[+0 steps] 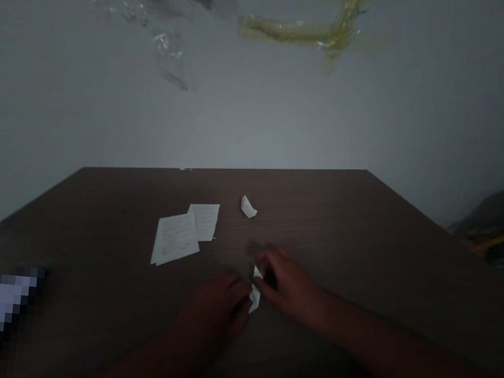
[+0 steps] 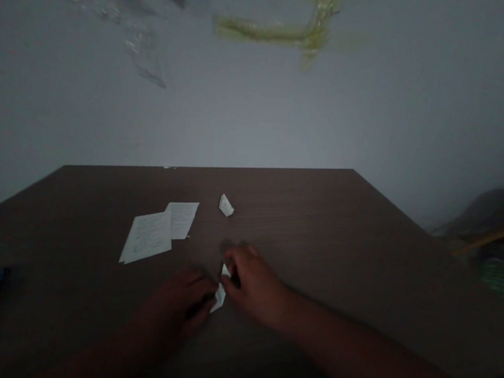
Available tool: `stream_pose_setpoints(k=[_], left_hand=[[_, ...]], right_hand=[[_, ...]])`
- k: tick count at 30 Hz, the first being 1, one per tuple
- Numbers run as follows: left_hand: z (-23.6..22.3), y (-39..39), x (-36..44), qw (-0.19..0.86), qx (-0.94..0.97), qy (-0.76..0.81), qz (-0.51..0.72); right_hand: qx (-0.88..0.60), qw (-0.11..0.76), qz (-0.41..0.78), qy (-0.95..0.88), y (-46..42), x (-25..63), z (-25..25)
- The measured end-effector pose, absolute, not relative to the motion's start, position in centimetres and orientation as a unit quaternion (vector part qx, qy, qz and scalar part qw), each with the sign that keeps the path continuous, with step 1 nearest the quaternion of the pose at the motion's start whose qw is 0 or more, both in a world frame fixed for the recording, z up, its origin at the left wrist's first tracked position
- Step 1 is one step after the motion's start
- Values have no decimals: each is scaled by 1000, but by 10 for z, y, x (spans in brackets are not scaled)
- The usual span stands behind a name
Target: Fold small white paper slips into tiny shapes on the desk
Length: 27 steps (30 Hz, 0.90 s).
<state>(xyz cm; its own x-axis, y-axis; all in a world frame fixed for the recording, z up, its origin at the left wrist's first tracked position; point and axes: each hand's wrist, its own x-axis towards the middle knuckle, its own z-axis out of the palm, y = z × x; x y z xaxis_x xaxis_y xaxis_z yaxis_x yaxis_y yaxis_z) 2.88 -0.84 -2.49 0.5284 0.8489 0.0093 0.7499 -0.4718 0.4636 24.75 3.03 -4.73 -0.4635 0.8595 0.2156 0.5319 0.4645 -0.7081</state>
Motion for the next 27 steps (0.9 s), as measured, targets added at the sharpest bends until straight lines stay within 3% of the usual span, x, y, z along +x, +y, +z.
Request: stream_pose_setpoints(k=[4, 10, 17, 27], left_hand=[[-36, -6, 25, 148, 879, 423, 164], [-30, -6, 21, 161, 889, 392, 174], [-17, -7, 22, 194, 877, 417, 138], [-14, -4, 15, 259, 850, 422, 177]], right_hand=[[-401, 232, 181, -868, 35, 249, -42], [-345, 152, 174, -910, 34, 255, -29], [-355, 129, 174, -909, 25, 258, -20], [-382, 136, 178, -897, 19, 256, -24]])
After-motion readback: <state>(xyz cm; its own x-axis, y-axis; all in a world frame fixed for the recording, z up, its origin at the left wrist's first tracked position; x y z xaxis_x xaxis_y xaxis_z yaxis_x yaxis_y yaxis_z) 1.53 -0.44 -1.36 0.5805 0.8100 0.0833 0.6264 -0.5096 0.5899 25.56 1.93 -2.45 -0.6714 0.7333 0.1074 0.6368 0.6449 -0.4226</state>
